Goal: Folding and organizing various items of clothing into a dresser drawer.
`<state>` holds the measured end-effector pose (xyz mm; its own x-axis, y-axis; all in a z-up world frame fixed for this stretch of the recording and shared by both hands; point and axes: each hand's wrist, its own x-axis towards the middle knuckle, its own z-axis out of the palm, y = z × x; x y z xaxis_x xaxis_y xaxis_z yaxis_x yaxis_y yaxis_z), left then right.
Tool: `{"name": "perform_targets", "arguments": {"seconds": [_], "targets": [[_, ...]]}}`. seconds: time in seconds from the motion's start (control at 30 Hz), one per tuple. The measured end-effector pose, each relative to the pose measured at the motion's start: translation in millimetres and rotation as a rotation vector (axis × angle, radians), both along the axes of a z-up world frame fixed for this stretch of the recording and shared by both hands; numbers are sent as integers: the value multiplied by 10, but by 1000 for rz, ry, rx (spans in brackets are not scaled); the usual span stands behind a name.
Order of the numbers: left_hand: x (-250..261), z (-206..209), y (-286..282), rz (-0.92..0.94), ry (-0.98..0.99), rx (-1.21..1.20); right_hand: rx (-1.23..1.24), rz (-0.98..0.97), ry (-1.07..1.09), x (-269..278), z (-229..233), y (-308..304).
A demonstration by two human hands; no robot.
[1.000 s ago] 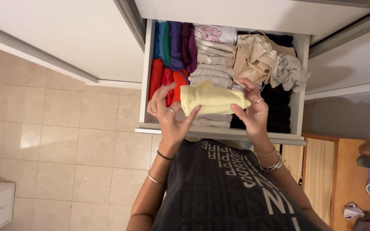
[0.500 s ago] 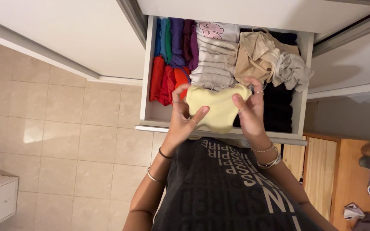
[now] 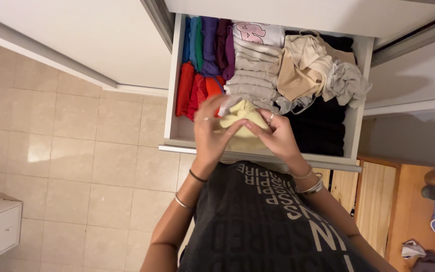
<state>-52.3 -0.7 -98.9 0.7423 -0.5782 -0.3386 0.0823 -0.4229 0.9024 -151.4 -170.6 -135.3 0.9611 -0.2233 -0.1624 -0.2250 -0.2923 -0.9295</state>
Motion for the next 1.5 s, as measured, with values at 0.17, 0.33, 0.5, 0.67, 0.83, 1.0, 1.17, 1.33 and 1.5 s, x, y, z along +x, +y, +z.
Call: {"name": "perform_targets", "arguments": {"seconds": [0.17,0.33,0.5,0.67,0.83,1.0,1.17,1.33,1.5], "targets": [[-452,-502,51,517,-672,-296,446,-199,-188,111,141,204],[-552,-472,25,357,-448,-352,735,-274,-61,92,-303,322],[-472,-609,48,434,129,-592,1107,-278,194,134,-750,408],[-373,-901,214,435,43,-272,1093,-199,190,203,-1108,490],[44,-967,543,394,-239,-24,747,-258,170,286,-1273,595],[491,-1265,768,319,-612,287,737,-225,197,384,-1554,522],[656,-1698,650,223,-578,500,571,63,267,698,-1580,600],[607,-2326,603,159,-525,678,1023,117,374,996,-2657,971],[667,-2792,704,52,-414,794,1018,47,601,1235,-2361,1148]]}}
